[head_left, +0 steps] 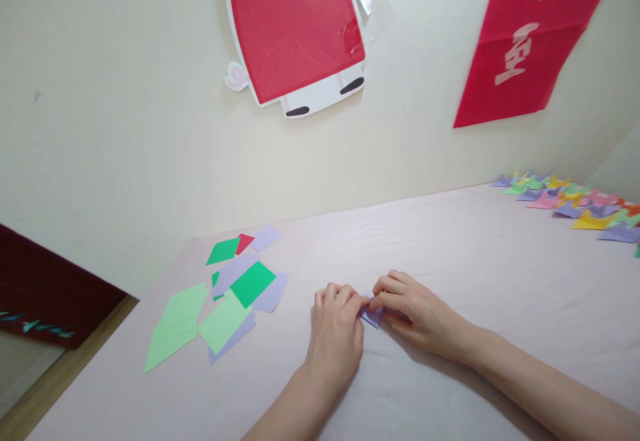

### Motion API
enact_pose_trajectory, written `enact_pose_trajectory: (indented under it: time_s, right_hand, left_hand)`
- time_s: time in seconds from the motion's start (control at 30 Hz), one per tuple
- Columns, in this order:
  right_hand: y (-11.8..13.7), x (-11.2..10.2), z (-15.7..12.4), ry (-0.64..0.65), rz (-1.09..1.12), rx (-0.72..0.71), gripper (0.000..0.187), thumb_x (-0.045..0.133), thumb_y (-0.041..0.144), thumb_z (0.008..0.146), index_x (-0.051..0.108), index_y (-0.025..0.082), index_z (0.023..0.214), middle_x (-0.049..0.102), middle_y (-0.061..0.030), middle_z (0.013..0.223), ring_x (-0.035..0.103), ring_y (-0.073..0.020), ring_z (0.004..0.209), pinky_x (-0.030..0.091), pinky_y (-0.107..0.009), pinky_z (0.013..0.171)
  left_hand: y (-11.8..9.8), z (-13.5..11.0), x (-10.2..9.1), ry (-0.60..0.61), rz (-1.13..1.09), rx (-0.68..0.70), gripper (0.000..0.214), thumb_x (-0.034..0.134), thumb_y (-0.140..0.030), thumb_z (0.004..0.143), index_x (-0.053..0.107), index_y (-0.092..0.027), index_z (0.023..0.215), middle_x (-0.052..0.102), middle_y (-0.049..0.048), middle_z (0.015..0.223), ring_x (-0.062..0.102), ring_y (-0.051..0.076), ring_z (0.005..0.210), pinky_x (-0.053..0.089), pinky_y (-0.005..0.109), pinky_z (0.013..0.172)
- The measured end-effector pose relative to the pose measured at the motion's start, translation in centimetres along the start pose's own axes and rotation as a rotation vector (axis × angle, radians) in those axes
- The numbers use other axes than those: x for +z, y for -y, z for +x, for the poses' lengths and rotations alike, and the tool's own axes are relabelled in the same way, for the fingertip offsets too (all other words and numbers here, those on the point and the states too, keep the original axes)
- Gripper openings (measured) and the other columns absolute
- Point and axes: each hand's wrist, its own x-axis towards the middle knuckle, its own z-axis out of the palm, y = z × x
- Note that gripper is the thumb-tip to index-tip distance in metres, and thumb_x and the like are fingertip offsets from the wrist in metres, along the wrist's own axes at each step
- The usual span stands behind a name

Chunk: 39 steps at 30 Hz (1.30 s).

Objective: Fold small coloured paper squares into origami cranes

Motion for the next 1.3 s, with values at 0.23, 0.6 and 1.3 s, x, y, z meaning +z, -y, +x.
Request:
enact_pose_trajectory:
  time_s: [0.23, 0.6, 1.3]
  right_hand:
    - [-0.5, 0.4, -0.1, -0.057, -0.040, 0.029, 0.018, 0.050, 0.008, 0.089, 0.063, 0.019, 0.083, 0.062, -0.0047, 0.082, 0.051, -0.0198, 0.080, 0.041, -0.032, 0.071]
    - [-0.2, 0.0, 0.0, -0.105, 0.012, 0.176, 0.025, 0.051, -0.002, 0.070, 0.060, 0.018, 0.082, 0.060, -0.0048, 0.087, 0.050, -0.0215, 0.087, 0.040, -0.035, 0.079]
    - [-1.7, 0.0, 1.5, -0.031, 0.183, 0.350, 0.012, 0.064, 0.023, 0.088, 0.066, 0.020, 0.076, 0.063, -0.0019, 0.079, 0.051, -0.0196, 0.083, 0.036, -0.033, 0.079]
  left_hand:
    - [-0.3, 0.2, -0.6, 0.012, 0.013, 0.019, 0.031, 0.052, -0.002, 0.073, 0.063, -0.023, 0.094, 0.065, 0.0008, 0.096, 0.049, 0.023, 0.098, 0.033, 0.042, 0.089]
    - [-0.5, 1.8, -0.4, 0.001, 0.159, 0.155, 0.014, 0.055, -0.006, 0.084, 0.061, -0.019, 0.080, 0.065, 0.0028, 0.091, 0.052, 0.022, 0.094, 0.034, 0.042, 0.089]
    - [0.5, 3.1, 0.3, -0.003, 0.063, 0.012, 0.008, 0.059, -0.017, 0.087, 0.059, -0.019, 0.079, 0.065, 0.0016, 0.082, 0.053, 0.021, 0.088, 0.035, 0.036, 0.081]
